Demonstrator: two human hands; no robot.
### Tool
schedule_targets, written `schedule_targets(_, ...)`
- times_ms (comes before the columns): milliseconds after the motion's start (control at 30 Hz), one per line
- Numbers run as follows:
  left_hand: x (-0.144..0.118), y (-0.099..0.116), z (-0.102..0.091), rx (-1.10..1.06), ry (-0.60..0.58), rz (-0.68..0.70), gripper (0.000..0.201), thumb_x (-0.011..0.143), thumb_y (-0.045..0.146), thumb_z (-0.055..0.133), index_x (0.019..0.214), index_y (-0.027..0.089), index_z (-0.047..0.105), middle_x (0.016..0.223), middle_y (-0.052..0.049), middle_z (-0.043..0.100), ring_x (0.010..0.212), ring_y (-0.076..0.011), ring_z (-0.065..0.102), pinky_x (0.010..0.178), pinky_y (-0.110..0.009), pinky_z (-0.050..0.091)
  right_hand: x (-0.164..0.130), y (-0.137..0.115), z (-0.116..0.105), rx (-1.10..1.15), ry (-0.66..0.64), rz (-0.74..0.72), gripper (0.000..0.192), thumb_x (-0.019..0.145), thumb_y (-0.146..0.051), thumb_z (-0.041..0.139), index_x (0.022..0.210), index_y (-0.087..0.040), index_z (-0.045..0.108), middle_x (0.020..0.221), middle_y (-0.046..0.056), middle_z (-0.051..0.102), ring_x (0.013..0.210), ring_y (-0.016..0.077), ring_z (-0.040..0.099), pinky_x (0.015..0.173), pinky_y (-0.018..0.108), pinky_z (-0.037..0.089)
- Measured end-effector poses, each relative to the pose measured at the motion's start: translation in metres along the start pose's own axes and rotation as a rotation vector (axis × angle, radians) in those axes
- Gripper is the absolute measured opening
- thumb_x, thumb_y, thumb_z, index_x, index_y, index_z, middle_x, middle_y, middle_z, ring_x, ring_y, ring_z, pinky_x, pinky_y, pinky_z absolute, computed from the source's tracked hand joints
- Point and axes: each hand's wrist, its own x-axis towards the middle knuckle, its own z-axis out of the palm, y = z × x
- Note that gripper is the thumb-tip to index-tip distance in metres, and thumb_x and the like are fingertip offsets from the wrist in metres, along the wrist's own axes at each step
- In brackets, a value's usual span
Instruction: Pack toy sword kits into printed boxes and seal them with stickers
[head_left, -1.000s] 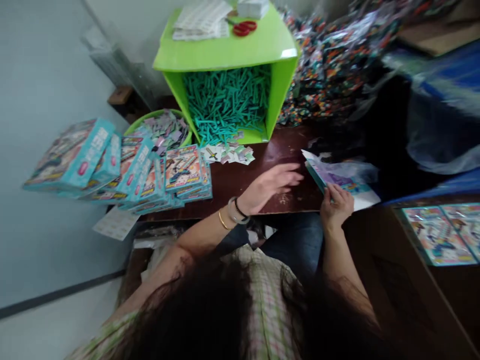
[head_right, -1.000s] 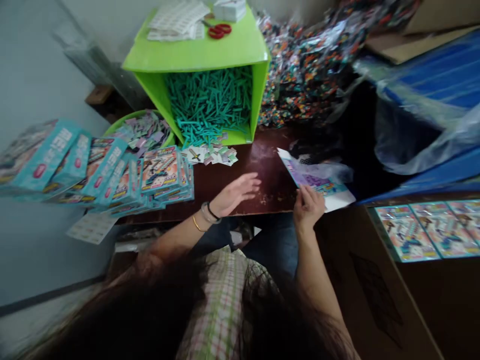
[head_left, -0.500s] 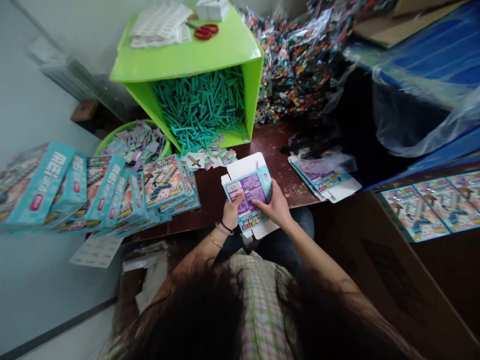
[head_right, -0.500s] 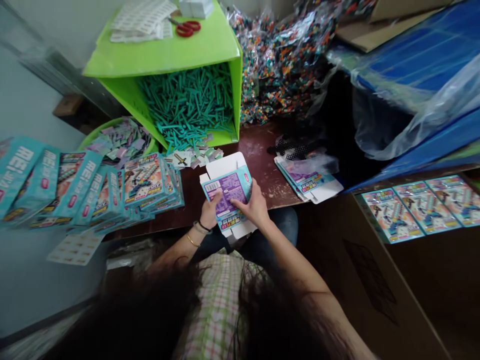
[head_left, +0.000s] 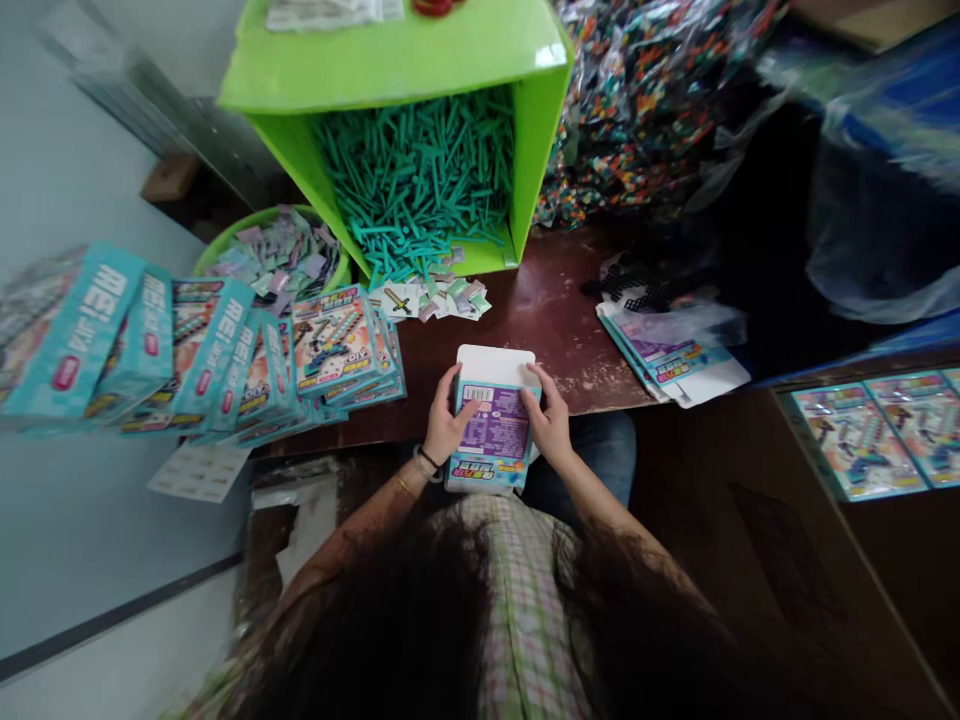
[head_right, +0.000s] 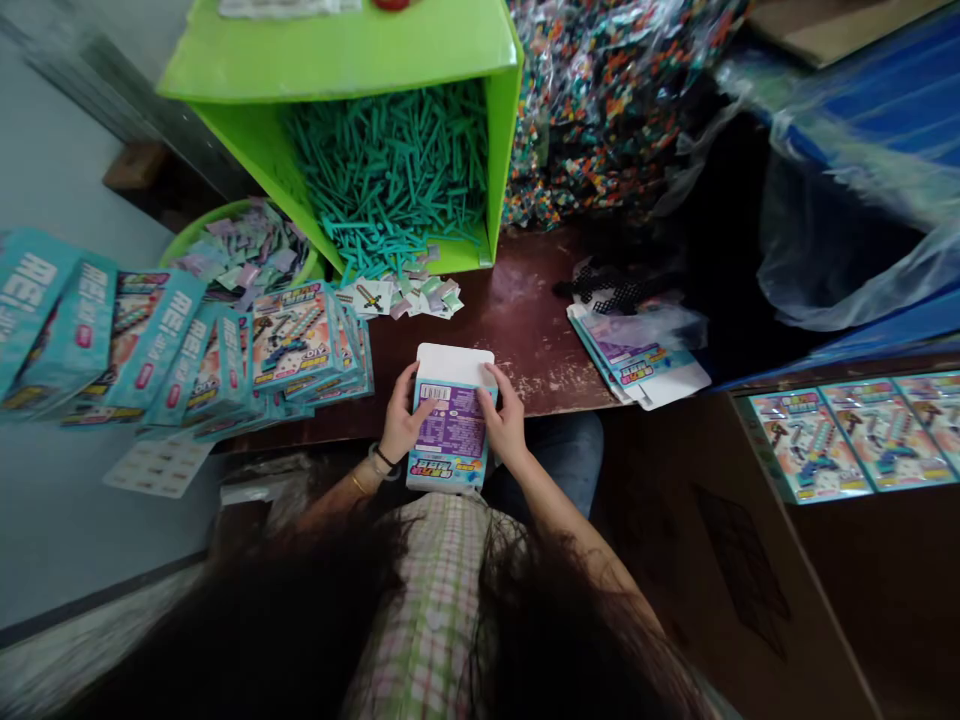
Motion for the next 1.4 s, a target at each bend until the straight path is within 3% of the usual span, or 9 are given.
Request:
schedule_targets(133,-0.008,-0.004,0.001,0.013,0.062,-0.054,0.046,0.097,0.064,0.052,0.096,0.020,0.067,0.098,-0.007,0.072,0.093,-0.0217,0.067,0.087,-0.034,0.054,-0.004,0.003,0.003,-0.010,-0.122,0.016,0.053,0.103,-0.059,0.045,0.075,-0.021,0.069,0.094,0.009,0.073,0.094,0.0241,0.069,0.092,0.039,0.056)
schedule_targets(233,-0.013,-0.005,0.001,0.007,0.062,-0.118,0.046,0.097,0.056,0.053,0.067,0.021,0.055,0.067,-0.001,0.057,0.066,-0.0159,0.056,0.068,-0.029,0.048,-0.009,0.008,-0.003,-0.001,-0.317,0.075,0.064,0.103,-0.065,0.041,0.059,-0.021,0.058,0.077,0.006,0.065,0.075,0.0205,0.063,0.078,0.035,0.055)
schedule_targets(333,-0.016,-0.003,0.000,-0.145,0.145,-0.197,0.026,0.087,0.046,0.066,0.093,0.022,0.063,0.080,0.000,0.066,0.074,-0.0166,0.062,0.070,-0.027,0.049,0.000,0.014,-0.016,0.029,-0.369,0.108,0.054,0.102,-0.065,0.044,0.091,-0.021,0.074,0.102,0.008,0.072,0.090,0.0221,0.067,0.086,0.036,0.055)
schedule_targets(433,-0.011,-0.004,-0.004,-0.417,0.047,-0.416,0.049,0.076,0.039,0.072,0.120,0.022,0.061,0.094,-0.002,0.074,0.082,-0.0206,0.069,0.076,-0.032,0.053,0.023,0.016,-0.026,-0.078,-0.352,0.023,0.047,0.098,-0.060,0.056,0.126,-0.025,0.069,0.125,0.009,0.070,0.102,0.0227,0.067,0.093,0.038,0.055)
schedule_targets(667,0.007,-0.010,-0.018,-0.719,-0.332,-0.807,0.045,0.070,0.031,0.068,0.112,0.016,0.076,0.101,-0.010,0.081,0.094,-0.0306,0.075,0.090,-0.046,0.059,0.044,-0.002,-0.029,-0.409,-0.659,-0.287,0.043,0.101,-0.055,0.051,0.094,-0.022,0.079,0.096,0.011,0.076,0.092,0.0245,0.069,0.092,0.039,0.054)
schedule_targets(833,0.008,-0.011,-0.009,-0.724,-0.286,-0.787,0.038,0.070,0.028,0.067,0.104,0.016,0.079,0.098,-0.008,0.081,0.094,-0.0283,0.075,0.091,-0.043,0.059,0.036,-0.019,-0.017,-0.091,-0.700,-0.004,0.062,0.104,-0.066,0.038,0.111,-0.023,0.082,0.114,0.008,0.080,0.112,0.0273,0.073,0.101,0.044,0.057)
schedule_targets(1033,-0.003,-0.008,0.000,-0.728,-0.193,-0.658,0.034,0.073,0.035,0.063,0.098,0.017,0.077,0.095,-0.007,0.080,0.091,-0.0247,0.074,0.089,-0.039,0.057,0.029,-0.013,-0.009,-0.095,-0.612,0.035,0.037,0.094,-0.054,0.066,0.109,-0.025,0.083,0.115,0.008,0.080,0.108,0.0293,0.076,0.101,0.047,0.060)
schedule_targets(1200,-0.024,-0.008,-0.003,-0.432,-0.009,-0.247,0.049,0.089,0.056,0.057,0.119,0.021,0.073,0.117,-0.010,0.076,0.107,-0.0277,0.072,0.101,-0.046,0.055,0.021,-0.004,-0.019,-0.122,-0.738,-0.121,0.041,0.102,-0.054,0.054,0.123,-0.028,0.079,0.125,0.008,0.077,0.122,0.0282,0.070,0.109,0.052,0.055)
schedule_targets(1400,-0.047,-0.022,-0.015,0.119,-0.133,0.163,0.030,0.093,0.050,0.065,0.104,0.025,0.078,0.115,-0.010,0.077,0.109,-0.0260,0.072,0.103,-0.047,0.057,0.000,0.013,-0.028,-0.170,-0.715,-0.237,0.042,0.105,-0.051,0.051,0.132,-0.028,0.074,0.132,0.011,0.073,0.124,0.0275,0.068,0.107,0.051,0.055)
